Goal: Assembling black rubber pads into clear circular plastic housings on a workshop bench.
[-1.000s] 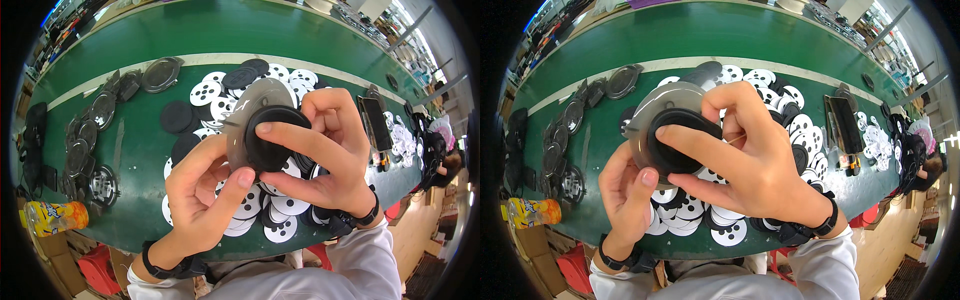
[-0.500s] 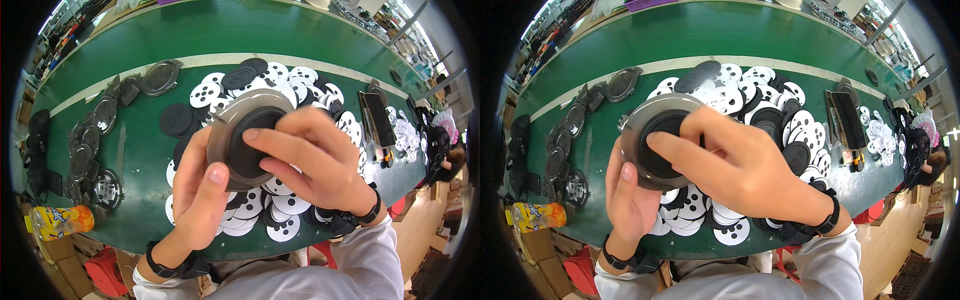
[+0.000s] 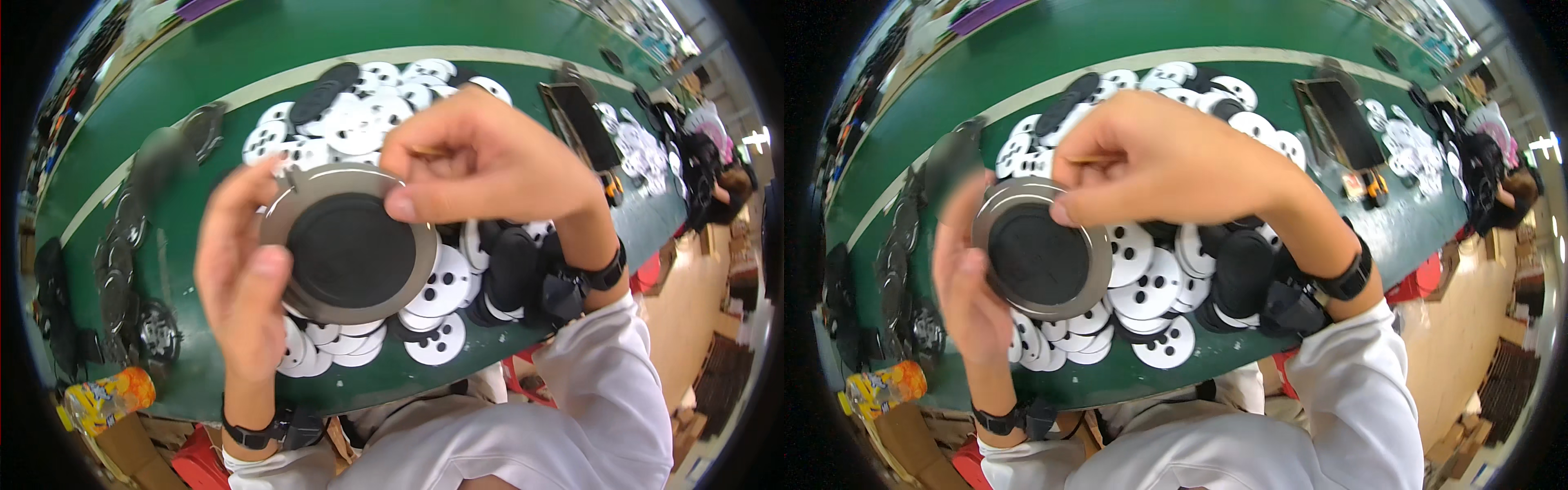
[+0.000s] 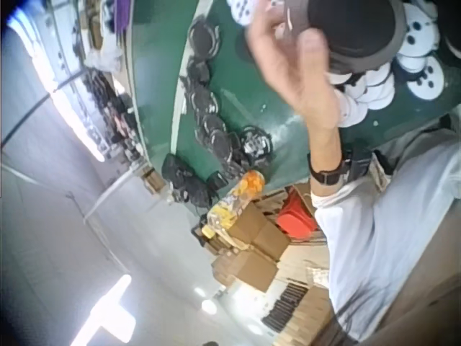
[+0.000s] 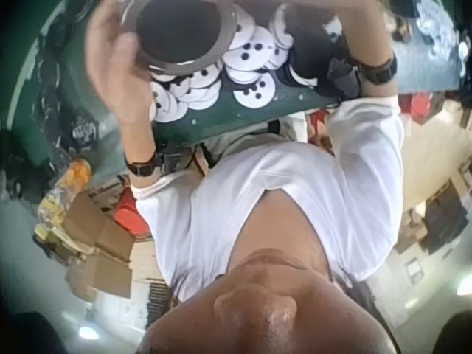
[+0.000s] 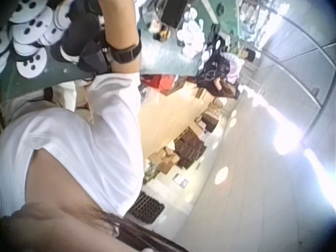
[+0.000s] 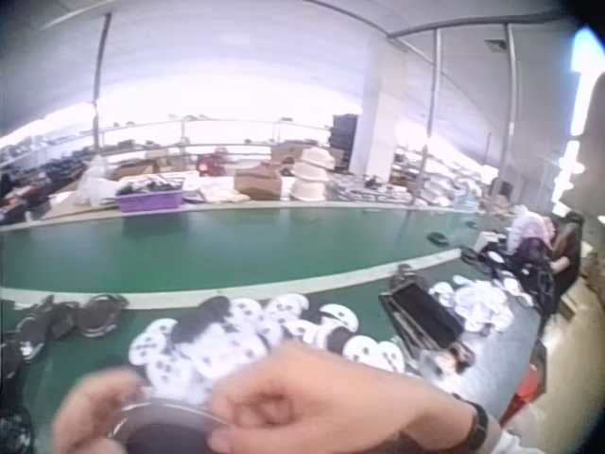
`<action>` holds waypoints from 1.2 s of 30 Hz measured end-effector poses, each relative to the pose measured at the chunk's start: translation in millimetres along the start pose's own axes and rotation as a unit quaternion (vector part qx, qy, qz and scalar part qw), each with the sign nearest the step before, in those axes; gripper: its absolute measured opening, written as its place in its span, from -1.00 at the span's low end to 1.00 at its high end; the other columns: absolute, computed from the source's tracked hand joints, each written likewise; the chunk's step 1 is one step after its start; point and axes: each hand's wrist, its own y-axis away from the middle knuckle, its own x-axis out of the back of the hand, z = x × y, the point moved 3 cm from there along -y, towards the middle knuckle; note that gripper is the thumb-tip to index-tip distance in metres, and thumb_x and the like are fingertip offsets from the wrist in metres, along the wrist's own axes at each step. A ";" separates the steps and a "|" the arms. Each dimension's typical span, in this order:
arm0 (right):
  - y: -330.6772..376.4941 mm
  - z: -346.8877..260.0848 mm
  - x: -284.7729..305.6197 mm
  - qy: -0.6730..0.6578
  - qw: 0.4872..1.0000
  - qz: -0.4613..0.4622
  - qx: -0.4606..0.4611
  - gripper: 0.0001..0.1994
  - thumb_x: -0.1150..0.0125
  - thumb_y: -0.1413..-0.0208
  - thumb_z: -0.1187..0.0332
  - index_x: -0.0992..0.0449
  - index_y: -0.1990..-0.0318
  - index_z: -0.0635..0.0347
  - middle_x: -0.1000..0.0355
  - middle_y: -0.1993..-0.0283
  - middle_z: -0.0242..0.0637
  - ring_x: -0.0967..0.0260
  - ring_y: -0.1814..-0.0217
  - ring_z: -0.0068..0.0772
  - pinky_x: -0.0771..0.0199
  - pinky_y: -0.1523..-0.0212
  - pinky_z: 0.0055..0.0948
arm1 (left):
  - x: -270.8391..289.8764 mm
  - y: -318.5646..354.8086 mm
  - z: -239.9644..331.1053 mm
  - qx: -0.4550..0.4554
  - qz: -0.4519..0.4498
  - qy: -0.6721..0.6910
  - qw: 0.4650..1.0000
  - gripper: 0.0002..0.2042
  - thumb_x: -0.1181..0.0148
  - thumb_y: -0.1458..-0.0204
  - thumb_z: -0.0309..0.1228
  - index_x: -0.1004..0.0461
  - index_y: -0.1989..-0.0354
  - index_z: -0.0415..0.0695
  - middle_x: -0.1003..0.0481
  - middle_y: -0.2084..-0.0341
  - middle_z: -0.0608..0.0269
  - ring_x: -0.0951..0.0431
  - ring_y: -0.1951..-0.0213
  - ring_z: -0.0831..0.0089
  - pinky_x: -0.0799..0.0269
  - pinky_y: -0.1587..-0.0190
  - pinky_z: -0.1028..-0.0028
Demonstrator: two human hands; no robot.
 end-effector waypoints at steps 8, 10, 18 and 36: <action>15.4 23.0 123.7 0.027 0.915 0.402 0.008 -0.70 -0.09 -0.15 0.22 -0.48 0.33 0.36 -0.38 0.52 -0.41 -0.14 0.59 -0.61 -0.15 0.57 -0.57 | 24.6 -10.7 -1.1 -0.012 0.065 0.066 0.996 -0.41 0.10 -0.08 -0.15 -0.11 -0.17 -0.39 -0.27 0.07 0.07 -0.32 0.06 0.32 -0.25 -0.03 0.33; 16.2 42.8 139.4 0.103 0.902 0.418 -0.025 -0.64 -0.15 -0.12 0.14 -0.51 0.29 0.36 -0.39 0.50 -0.45 -0.15 0.56 -0.66 -0.14 0.54 -0.61 | 26.5 -10.5 -2.2 -0.004 0.070 0.038 0.997 -0.44 0.11 -0.08 -0.17 -0.15 -0.14 -0.38 -0.28 0.08 0.06 -0.32 0.06 0.32 -0.25 -0.02 0.34; 83.5 12.5 134.3 0.079 0.898 0.432 0.008 -0.71 -0.08 -0.19 0.24 -0.52 0.14 0.30 -0.20 0.57 -0.57 -0.01 0.59 -0.76 0.02 0.61 -0.71 | 0.6 -0.2 2.4 -0.154 -0.003 -0.193 0.969 -0.50 0.13 -0.07 -0.14 -0.31 0.03 -0.39 -0.37 0.10 -0.10 -0.37 0.01 0.13 -0.26 -0.04 0.24; 402.0 54.0 -5.1 0.040 0.701 0.711 -0.029 -0.74 -0.05 -0.18 0.30 -0.46 0.13 0.34 -0.14 0.52 -0.56 -0.02 0.49 -0.75 0.03 0.48 -0.70 | -126.0 63.3 -49.3 -0.294 -0.490 -0.620 0.538 -0.67 -0.01 0.03 -0.07 -0.53 0.07 0.33 -0.28 -0.18 0.08 -0.18 -0.23 -0.08 0.09 -0.24 -0.02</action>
